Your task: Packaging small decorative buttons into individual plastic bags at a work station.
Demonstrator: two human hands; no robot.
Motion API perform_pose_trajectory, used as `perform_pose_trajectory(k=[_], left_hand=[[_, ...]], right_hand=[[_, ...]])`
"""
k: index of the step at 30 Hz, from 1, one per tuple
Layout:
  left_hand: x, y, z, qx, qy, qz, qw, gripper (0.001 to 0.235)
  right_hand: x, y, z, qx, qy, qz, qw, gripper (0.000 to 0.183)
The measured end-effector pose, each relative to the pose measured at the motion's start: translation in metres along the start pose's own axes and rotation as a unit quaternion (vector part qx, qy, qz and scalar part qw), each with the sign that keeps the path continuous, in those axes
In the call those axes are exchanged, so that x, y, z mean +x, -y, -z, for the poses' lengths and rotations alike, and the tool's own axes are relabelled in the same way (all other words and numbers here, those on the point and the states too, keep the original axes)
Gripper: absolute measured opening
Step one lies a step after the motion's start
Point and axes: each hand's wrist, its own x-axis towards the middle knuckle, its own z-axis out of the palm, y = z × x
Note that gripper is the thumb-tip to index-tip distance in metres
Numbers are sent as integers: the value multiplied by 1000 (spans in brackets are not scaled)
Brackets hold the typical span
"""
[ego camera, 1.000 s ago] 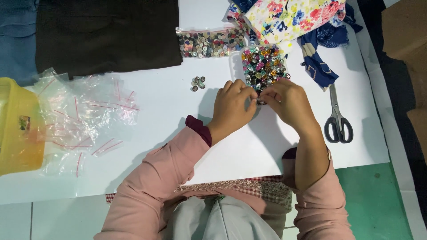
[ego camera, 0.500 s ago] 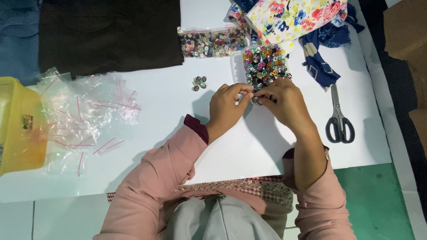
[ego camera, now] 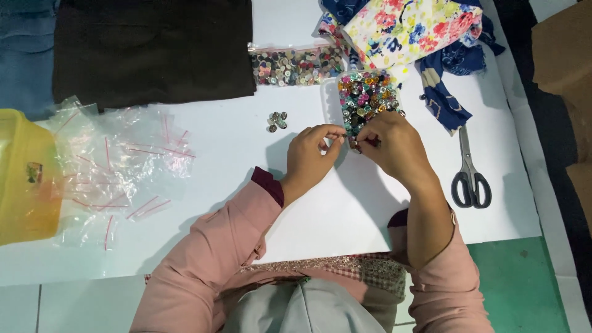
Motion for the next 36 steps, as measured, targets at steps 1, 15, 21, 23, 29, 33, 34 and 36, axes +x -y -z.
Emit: perform_pose_trajectory(k=[1, 15, 21, 23, 29, 33, 34, 36], left_hand=[[1, -1, 1, 0, 1, -1, 1000, 15], [-2, 17, 29, -93, -49, 106, 989, 20], [-7, 19, 78, -73, -40, 188, 979, 13], [-11, 29, 92, -49, -31, 205, 977, 14], [-13, 39, 120, 52, 4, 242, 969, 13], [-15, 44, 114, 88, 19, 192, 977, 14], [-14, 44, 112, 89, 17, 191, 977, 14], [-15, 44, 107, 129, 24, 163, 978, 14]], right_hand=[[0, -4, -1, 0, -1, -1, 1000, 18], [26, 43, -61, 165, -314, 272, 894, 29], [25, 61, -77, 155, -305, 260, 903, 28], [28, 62, -88, 145, -288, 254, 912, 27], [40, 77, -103, 98, -226, 223, 943, 22], [47, 83, -107, 35, -224, 211, 951, 21], [48, 83, -107, 35, -226, 213, 950, 21], [43, 83, -108, 31, -218, 190, 957, 19]])
